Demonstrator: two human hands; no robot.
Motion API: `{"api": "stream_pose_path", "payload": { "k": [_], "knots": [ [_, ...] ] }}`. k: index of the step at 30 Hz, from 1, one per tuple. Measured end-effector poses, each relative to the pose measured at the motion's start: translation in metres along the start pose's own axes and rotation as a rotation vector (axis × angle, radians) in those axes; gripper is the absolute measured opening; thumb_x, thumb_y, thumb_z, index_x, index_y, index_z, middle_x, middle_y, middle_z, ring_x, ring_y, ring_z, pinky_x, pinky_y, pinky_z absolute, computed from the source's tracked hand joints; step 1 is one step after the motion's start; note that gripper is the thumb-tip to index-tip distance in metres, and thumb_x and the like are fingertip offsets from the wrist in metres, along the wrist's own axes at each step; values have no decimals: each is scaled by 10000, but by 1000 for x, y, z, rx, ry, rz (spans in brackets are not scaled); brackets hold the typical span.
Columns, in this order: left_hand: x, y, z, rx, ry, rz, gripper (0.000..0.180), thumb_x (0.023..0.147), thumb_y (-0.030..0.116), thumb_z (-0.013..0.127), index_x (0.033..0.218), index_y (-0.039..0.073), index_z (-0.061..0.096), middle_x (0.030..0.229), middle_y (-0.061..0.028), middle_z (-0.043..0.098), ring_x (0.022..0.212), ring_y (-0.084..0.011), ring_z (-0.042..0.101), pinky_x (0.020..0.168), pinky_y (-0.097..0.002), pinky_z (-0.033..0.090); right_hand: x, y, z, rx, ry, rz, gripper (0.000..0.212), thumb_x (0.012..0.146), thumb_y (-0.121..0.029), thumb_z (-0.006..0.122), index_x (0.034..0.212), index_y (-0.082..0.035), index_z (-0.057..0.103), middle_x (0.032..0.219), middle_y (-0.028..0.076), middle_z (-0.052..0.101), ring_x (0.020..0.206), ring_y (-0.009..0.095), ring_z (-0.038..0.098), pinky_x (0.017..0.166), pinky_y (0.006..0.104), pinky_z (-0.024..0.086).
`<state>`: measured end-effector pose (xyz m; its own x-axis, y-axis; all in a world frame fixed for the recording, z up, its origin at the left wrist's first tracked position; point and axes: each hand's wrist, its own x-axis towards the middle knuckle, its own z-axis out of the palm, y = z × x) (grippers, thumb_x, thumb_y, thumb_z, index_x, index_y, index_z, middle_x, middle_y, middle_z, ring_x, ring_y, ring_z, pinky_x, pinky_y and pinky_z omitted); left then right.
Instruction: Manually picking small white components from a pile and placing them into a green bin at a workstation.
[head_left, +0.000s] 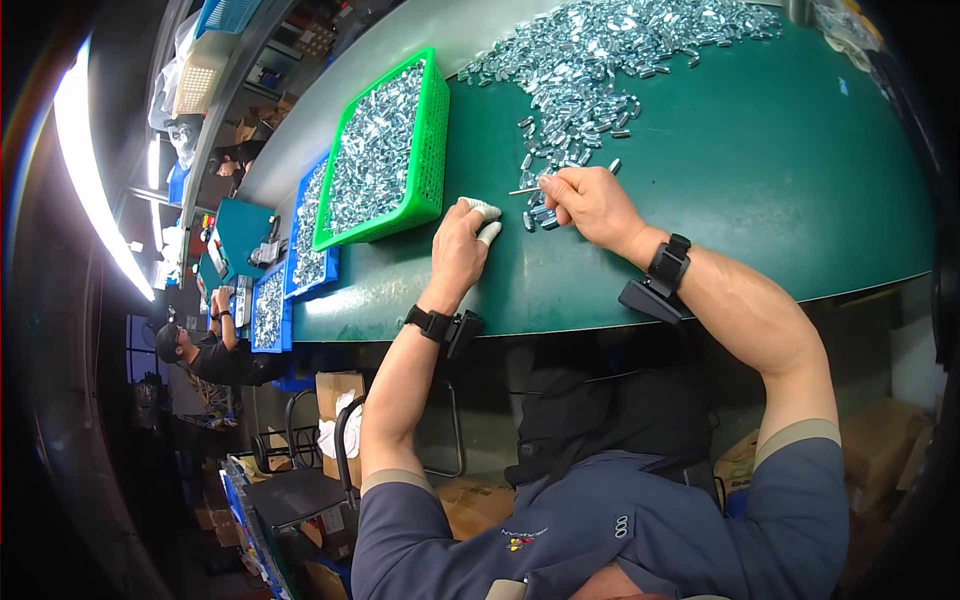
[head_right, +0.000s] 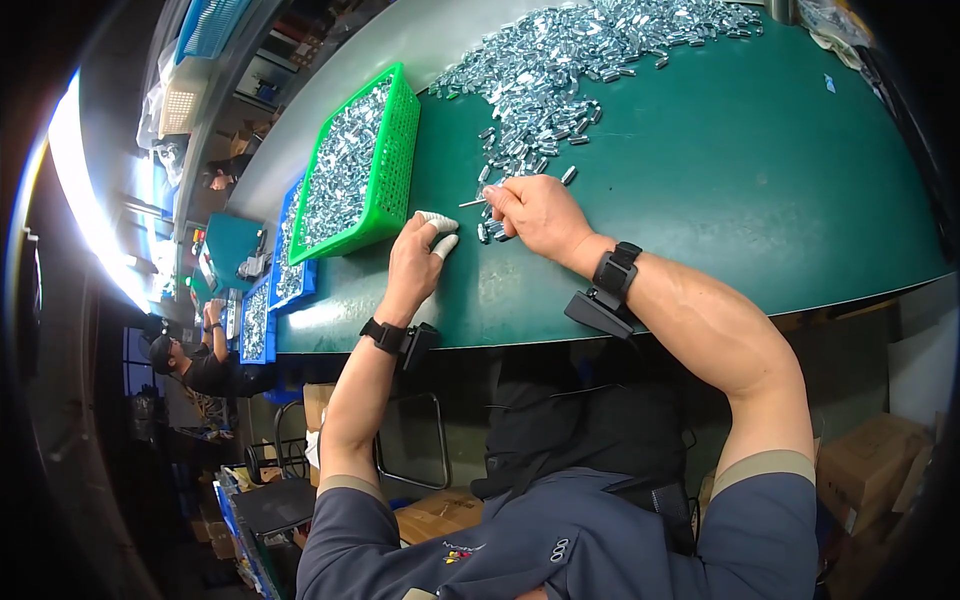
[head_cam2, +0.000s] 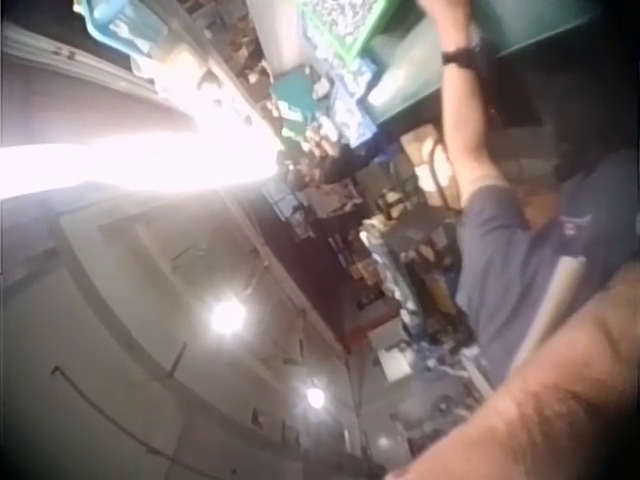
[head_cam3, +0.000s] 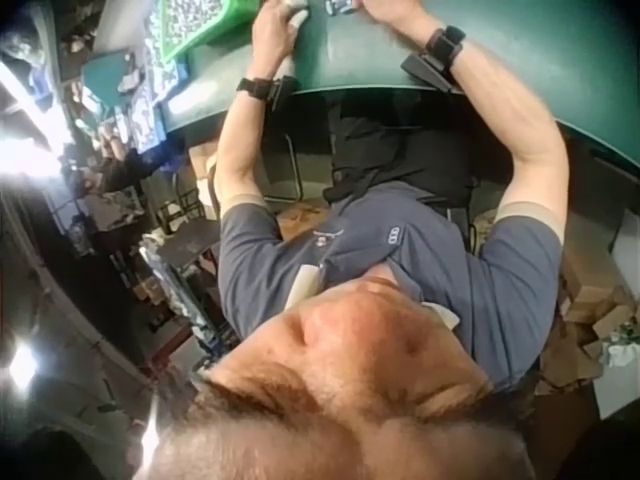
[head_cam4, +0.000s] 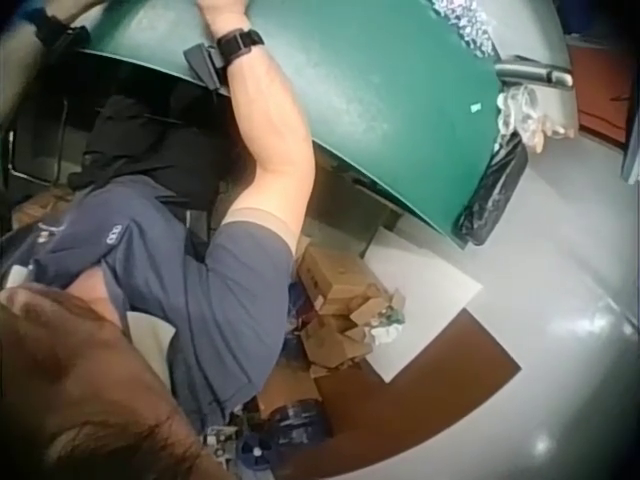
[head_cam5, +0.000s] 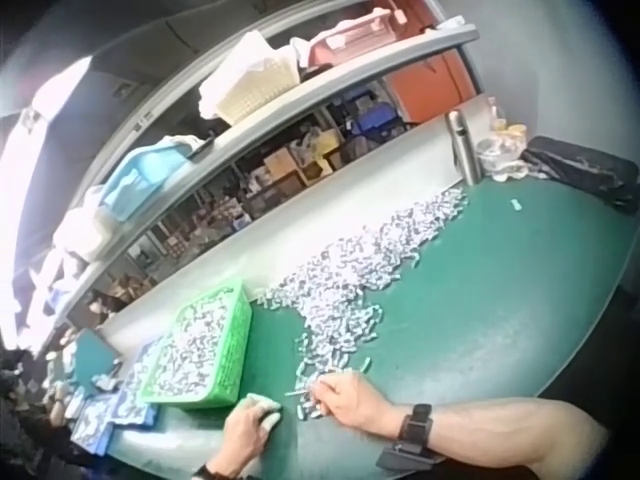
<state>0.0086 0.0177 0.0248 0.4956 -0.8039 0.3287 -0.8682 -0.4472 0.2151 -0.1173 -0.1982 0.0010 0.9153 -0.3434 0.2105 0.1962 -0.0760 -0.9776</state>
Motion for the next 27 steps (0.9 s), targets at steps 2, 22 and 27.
{"api": "stream_pose_path", "payload": {
  "k": [2, 22, 27],
  "knots": [
    [-3, 2, 2, -164, -6, -130, 267, 914, 117, 754, 1159, 15, 721, 1030, -90, 707, 920, -228, 661, 816, -342, 543, -1, -2, 0, -28, -65, 14, 450, 1056, -346, 575, 780, -10, 691, 597, 50, 644, 553, 128, 599, 552, 315, 467],
    [-19, 27, 24, -1350, 143, -709, 197, 1004, 136, 706, 1166, 28, 677, 1019, -70, 734, 869, -135, 696, 759, -250, 561, -5, -5, 2, -125, -88, -27, 413, 1028, -326, 604, 775, -12, 697, 613, 73, 671, 549, 178, 629, 574, 347, 489],
    [-24, 34, 28, -1257, 120, -569, 178, 990, 107, 716, 1143, 25, 677, 1002, -64, 736, 852, -131, 696, 741, -249, 559, -7, -4, 2, -70, -180, 124, 466, 1046, -366, 583, 765, -16, 711, 583, 71, 654, 522, 165, 614, 550, 338, 480]
  ]
}}
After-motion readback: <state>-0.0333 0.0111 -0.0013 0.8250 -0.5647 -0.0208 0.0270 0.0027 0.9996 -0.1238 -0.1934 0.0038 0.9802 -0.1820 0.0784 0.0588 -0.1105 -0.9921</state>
